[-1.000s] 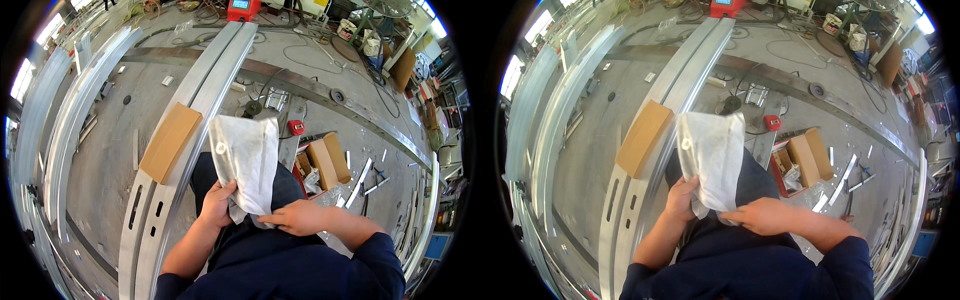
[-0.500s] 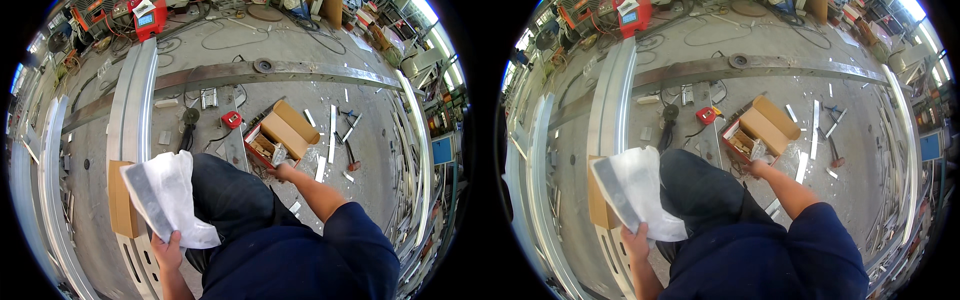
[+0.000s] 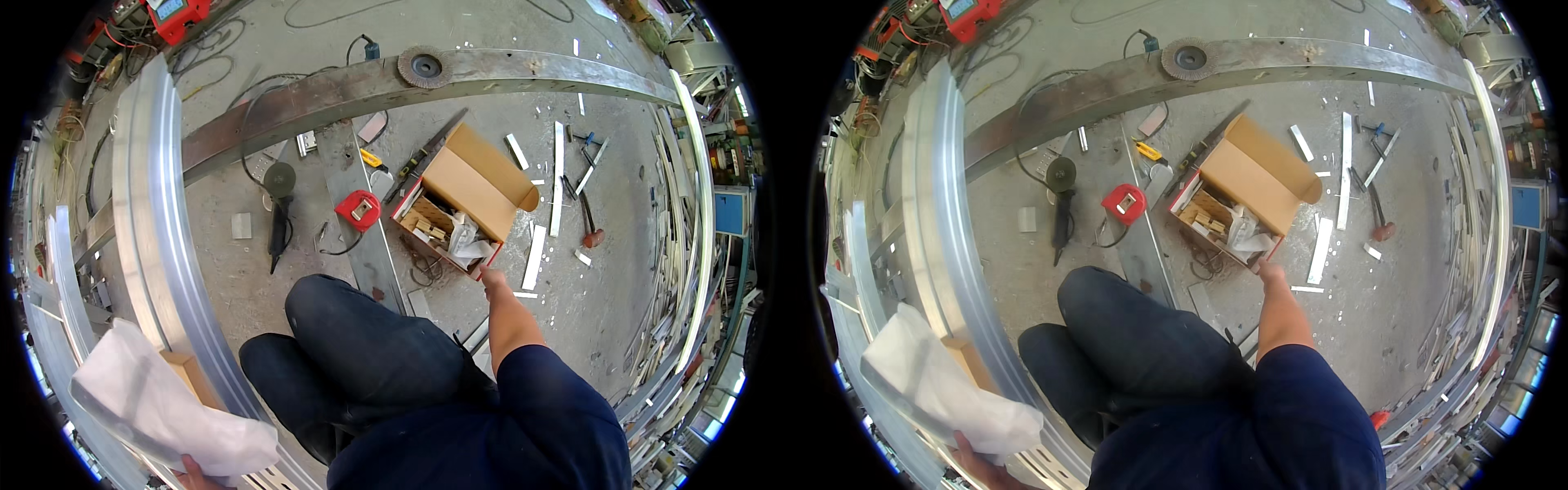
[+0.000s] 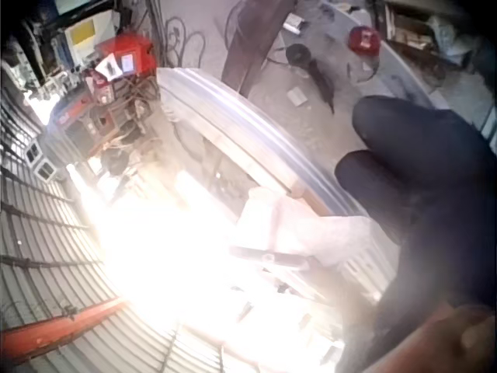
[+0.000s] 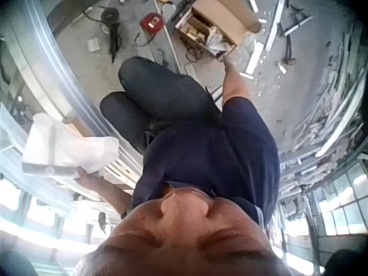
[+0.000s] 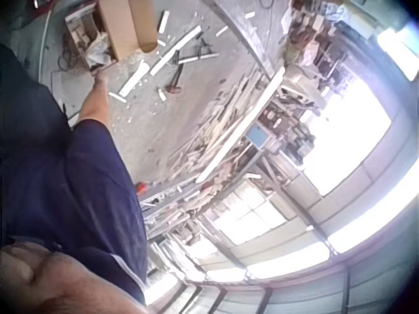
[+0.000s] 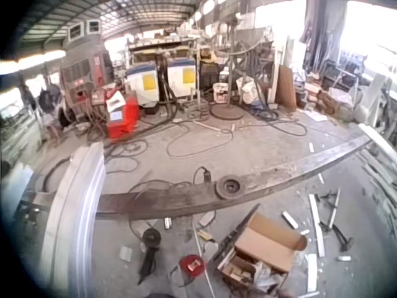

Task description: The person sits on the floor and packs small items into a cardboard box, then places the box into a larger red box. They write on the red box with a marker and move it to a pile. Finally, they pick up and move a long metal beam.

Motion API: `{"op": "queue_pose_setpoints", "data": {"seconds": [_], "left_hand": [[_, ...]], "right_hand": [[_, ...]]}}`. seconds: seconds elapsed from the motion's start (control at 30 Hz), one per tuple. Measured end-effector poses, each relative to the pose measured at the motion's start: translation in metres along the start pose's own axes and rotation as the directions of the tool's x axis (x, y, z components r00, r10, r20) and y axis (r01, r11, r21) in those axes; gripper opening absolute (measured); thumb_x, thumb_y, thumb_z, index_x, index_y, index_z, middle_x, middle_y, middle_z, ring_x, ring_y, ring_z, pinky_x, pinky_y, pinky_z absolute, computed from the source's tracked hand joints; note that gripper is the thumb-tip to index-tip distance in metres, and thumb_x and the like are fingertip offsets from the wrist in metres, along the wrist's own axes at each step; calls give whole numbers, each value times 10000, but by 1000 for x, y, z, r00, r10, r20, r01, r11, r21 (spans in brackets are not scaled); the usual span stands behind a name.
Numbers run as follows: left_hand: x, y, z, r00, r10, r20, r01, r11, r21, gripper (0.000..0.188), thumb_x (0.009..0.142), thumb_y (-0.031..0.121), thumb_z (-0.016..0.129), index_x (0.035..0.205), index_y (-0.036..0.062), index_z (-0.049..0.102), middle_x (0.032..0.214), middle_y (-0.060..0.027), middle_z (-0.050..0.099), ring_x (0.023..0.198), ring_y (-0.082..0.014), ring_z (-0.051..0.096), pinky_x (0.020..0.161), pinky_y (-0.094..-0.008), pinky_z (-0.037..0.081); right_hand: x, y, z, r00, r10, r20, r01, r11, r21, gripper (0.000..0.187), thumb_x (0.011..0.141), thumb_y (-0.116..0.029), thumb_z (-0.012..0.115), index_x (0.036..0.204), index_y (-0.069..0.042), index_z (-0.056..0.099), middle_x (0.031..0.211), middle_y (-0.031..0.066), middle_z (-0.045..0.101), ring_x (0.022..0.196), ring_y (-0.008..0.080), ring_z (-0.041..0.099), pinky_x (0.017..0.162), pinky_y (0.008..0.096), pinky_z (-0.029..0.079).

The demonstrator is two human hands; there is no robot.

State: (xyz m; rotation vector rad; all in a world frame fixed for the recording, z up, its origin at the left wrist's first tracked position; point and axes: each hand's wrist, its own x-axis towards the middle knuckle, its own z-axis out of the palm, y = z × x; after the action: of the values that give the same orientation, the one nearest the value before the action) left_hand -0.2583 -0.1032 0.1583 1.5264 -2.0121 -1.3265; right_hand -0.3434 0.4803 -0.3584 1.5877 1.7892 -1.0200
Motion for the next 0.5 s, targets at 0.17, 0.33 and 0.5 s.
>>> {"op": "queue_pose_setpoints", "data": {"seconds": [0.17, 0.33, 0.5], "left_hand": [[32, 22, 27, 990, 126, -70, -135, 980, -147, 716, 955, 308, 606, 1531, 34, 278, 1502, -166, 393, 1333, -325, 446, 1114, -470, 367], [40, 32, 50, 991, 120, -67, -123, 991, -45, 786, 955, 372, 595, 1540, -8, 233, 1497, -204, 383, 1338, -335, 438, 1118, -455, 348], [63, 13, 38, 997, 76, -20, -76, 997, -1, 790, 922, 356, 628, 1499, -58, 282, 1436, -250, 419, 1285, -353, 480, 1058, -447, 401]], "right_hand": [[24, -14, 29, 996, 86, -34, -74, 961, 267, 368, 858, -306, 708, 1090, -28, 642, 950, 108, 636, 803, 262, 620, 648, 405, 508], [65, -10, 10, 966, 228, 124, -258, 905, 338, 398, 869, -118, 649, 1250, -67, 545, 1177, 166, 622, 1058, 344, 642, 806, 557, 570], [50, -35, 2, 910, 246, 334, -345, 895, 281, 359, 926, -93, 593, 1276, -61, 523, 1225, 165, 613, 1102, 359, 631, 833, 597, 573]]}}
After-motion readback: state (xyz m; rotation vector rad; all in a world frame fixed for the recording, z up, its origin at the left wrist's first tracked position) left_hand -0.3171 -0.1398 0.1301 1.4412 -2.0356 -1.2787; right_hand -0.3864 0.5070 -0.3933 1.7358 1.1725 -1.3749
